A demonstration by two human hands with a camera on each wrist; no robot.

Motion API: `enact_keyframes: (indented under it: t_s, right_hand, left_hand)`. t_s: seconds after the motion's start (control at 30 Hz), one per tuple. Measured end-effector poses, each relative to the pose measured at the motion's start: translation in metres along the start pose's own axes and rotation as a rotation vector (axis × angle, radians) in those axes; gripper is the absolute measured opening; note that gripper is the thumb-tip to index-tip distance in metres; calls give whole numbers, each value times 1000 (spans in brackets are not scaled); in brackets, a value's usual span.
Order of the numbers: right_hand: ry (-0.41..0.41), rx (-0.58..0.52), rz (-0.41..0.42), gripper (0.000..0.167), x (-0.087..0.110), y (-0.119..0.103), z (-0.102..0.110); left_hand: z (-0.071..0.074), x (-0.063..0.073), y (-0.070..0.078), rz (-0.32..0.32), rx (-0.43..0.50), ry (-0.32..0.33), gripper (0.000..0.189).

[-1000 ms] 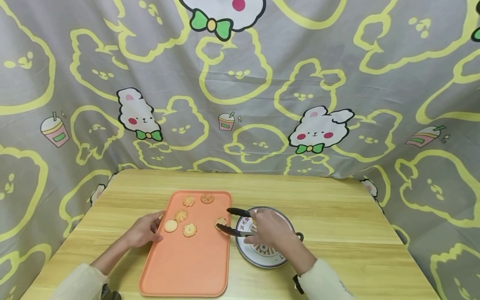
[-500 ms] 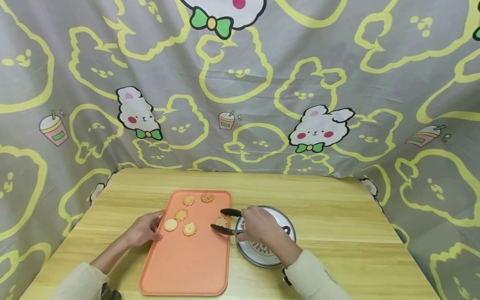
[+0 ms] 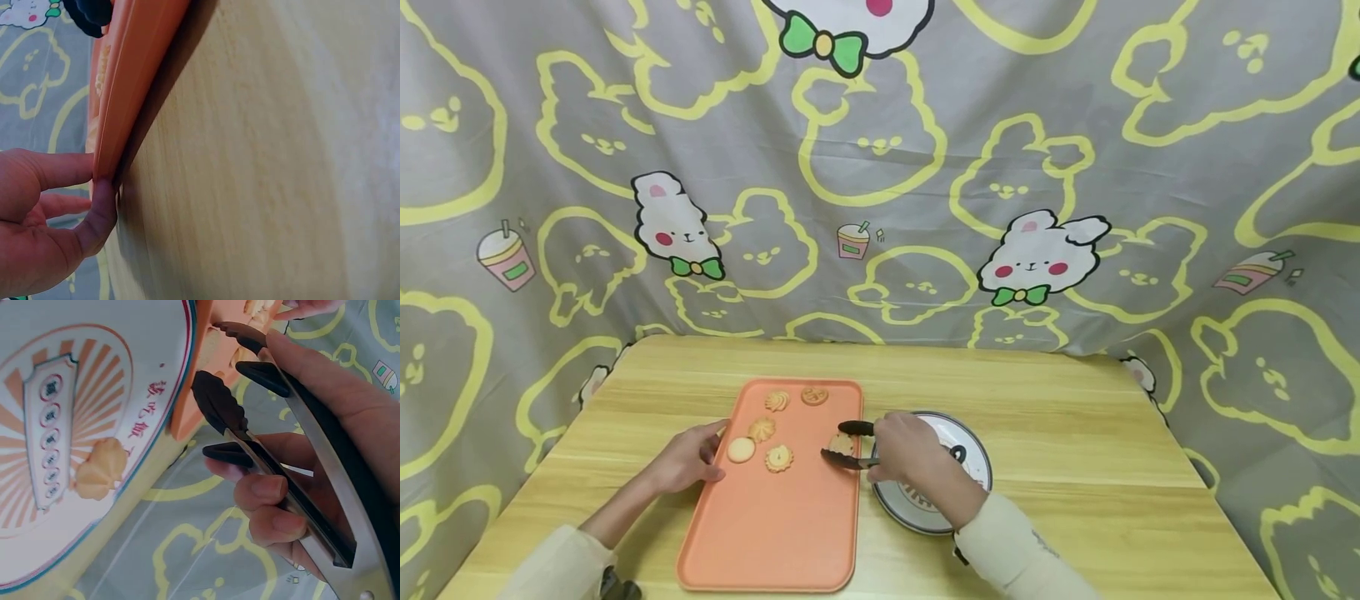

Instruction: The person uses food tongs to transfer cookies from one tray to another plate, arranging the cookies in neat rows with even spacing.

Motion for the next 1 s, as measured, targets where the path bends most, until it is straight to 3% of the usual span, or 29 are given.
enact_keyframes:
  t_s: [0.43, 1.0]
  right_hand:
    - [-6, -48, -5, 34, -4, 2, 1]
    - [22, -62, 2, 54, 7, 17, 7]
  left_hand:
    - [0, -1, -1, 3, -5, 5, 83]
    - [0, 0, 0, 5, -12, 12, 84]
Point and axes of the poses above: each hand's wrist, its own x-axis away from the middle knuckle, its own z-axis out of the back of the hand, y = z × x, the point moved 8 cm from there along -x, towards the middle knuckle, and after that the axes turned 15 degrees about x, right-handed, at the moved point
